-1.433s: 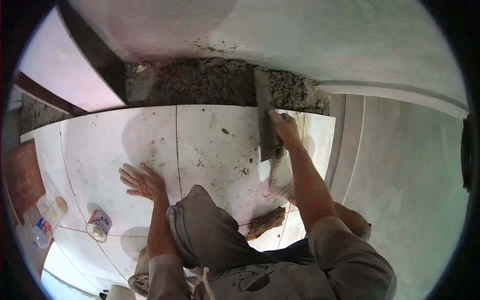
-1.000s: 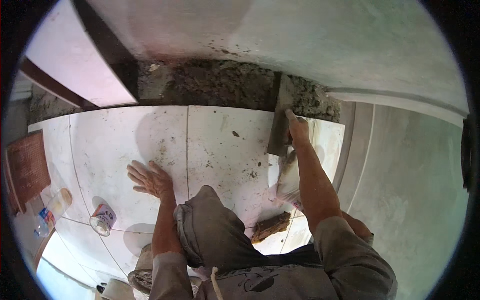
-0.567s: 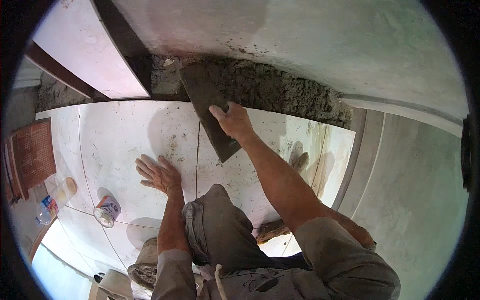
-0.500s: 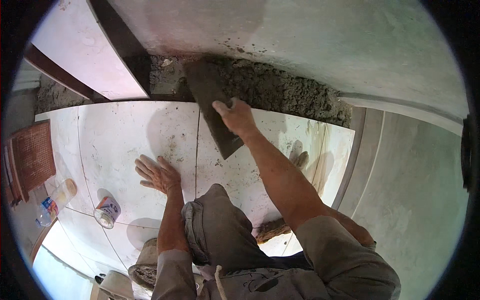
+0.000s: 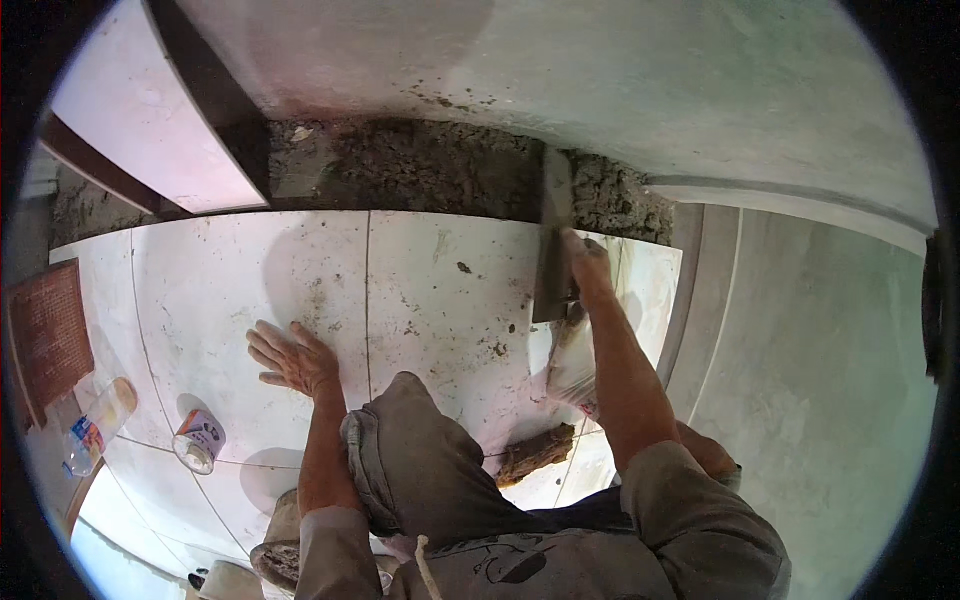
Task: Applying mortar and laying tiles on a floor during a renovation.
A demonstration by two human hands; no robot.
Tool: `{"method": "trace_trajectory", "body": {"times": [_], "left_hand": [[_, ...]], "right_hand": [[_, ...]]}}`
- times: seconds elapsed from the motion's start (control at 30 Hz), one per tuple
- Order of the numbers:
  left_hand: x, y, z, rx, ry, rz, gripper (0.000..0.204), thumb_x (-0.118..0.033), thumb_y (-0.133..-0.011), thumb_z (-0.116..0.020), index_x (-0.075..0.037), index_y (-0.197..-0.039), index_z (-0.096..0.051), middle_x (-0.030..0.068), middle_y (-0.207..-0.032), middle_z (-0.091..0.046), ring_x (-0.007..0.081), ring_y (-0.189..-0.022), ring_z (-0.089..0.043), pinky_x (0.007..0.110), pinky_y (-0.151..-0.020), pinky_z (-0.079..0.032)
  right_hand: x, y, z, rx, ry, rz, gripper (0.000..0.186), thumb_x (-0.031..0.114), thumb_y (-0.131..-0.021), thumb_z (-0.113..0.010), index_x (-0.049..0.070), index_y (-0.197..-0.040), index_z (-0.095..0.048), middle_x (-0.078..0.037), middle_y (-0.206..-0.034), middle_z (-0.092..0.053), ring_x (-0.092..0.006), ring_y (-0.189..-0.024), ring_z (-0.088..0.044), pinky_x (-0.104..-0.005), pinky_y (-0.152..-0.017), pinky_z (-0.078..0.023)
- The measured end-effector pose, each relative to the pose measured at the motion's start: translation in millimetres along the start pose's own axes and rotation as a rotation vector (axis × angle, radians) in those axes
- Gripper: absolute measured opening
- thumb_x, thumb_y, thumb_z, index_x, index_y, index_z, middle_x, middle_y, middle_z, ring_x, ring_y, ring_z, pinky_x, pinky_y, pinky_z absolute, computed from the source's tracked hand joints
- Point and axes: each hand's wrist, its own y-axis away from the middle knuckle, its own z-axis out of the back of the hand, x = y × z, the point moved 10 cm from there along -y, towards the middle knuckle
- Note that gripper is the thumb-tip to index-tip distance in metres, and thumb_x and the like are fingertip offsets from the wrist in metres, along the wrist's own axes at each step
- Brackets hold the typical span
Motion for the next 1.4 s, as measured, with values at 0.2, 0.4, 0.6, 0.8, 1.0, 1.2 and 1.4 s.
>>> {"method": "trace_trajectory", "body": {"times": [0.2,0.4,0.6,0.8,1.0,1.2,1.4], "left_hand": [[-2.4,0.3,2.6,0.003,-0.003,0.003,0.062,-0.047,-0.094,-0.032,-0.011,-0.143,-0.024,0.0116,-0.150,-0.016,0.0313,-0.139,-0.012,0.062,-0.105,-0.010],[1.8,-1.3,-0.9,-0.003,-0.005,0.013,0.061,-0.048,-0.094,-0.031,-0.011,-0.143,-0.024,0.0113,-0.150,-0.016,0.0313,-0.139,-0.012,0.062,-0.105,-0.009],[3.7,-1.1,-5.4,0.012,0.011,-0.001,0.060,-0.047,-0.094,-0.031,-0.012,-0.142,-0.025,0.0107,-0.150,-0.016,0.0314,-0.139,-0.012,0.063,-0.104,-0.010],[-1.8,-0.4,1.6,-0.030,0.006,-0.020,0.060,-0.047,-0.094,-0.030,-0.011,-0.142,-0.024,0.0111,-0.151,-0.015,0.0317,-0.139,-0.012,0.064,-0.104,-0.010],[3.8,-0.5,-4.3,0.023,-0.024,0.002,0.062,-0.049,-0.094,-0.030,-0.011,-0.142,-0.022,0.0094,-0.151,-0.014,0.0304,-0.139,-0.010,0.063,-0.105,-0.009],[8.7,-1.7,-6.7,-0.013,0.009,0.004,0.063,-0.050,-0.094,-0.030,-0.011,-0.143,-0.022,0.0090,-0.151,-0.014,0.0291,-0.139,-0.010,0.063,-0.105,-0.009],[3.1,1.0,0.3,-0.027,0.020,-0.015,0.063,-0.050,-0.093,-0.031,-0.012,-0.143,-0.022,0.0094,-0.151,-0.015,0.0291,-0.139,-0.011,0.063,-0.105,-0.009]], "right_hand": [[18.4,5.3,8.3,-0.134,0.120,0.144,0.052,0.046,-0.078,-0.066,-0.006,-0.083,-0.059,-0.005,-0.069,-0.053,-0.0153,-0.065,-0.049,-0.0332,-0.062,-0.042],[-35.5,-37.3,50.4,-0.255,-0.383,-0.255,0.034,0.037,-0.084,-0.060,0.010,-0.065,-0.053,-0.004,-0.056,-0.048,-0.0185,-0.045,-0.047,-0.0359,-0.044,-0.043],[-44.2,-65.8,-25.2,-0.074,-0.056,-0.151,0.035,0.036,-0.085,-0.055,0.003,-0.075,-0.059,-0.010,-0.066,-0.055,-0.0237,-0.051,-0.054,-0.0414,-0.047,-0.044],[14.4,4.0,-64.6,-0.069,0.322,0.132,0.056,0.045,-0.082,-0.057,-0.011,-0.084,-0.059,-0.024,-0.079,-0.061,-0.0331,-0.068,-0.062,-0.0421,-0.062,-0.048],[17.7,-1.2,-13.7,-0.076,0.660,0.195,0.048,0.043,-0.082,-0.058,-0.004,-0.091,-0.062,-0.023,-0.085,-0.063,-0.0342,-0.080,-0.063,-0.0406,-0.072,-0.050],[-16.5,-25.8,-12.8,-0.063,-0.425,-0.332,0.022,0.022,-0.088,-0.049,0.003,-0.092,-0.061,-0.012,-0.079,-0.061,-0.0245,-0.064,-0.062,-0.0451,-0.052,-0.049],[51.8,61.6,-122.0,-0.045,0.293,0.071,0.045,0.040,-0.085,-0.055,-0.003,-0.094,-0.064,-0.021,-0.081,-0.065,-0.0336,-0.080,-0.065,-0.0446,-0.075,-0.049]]}}
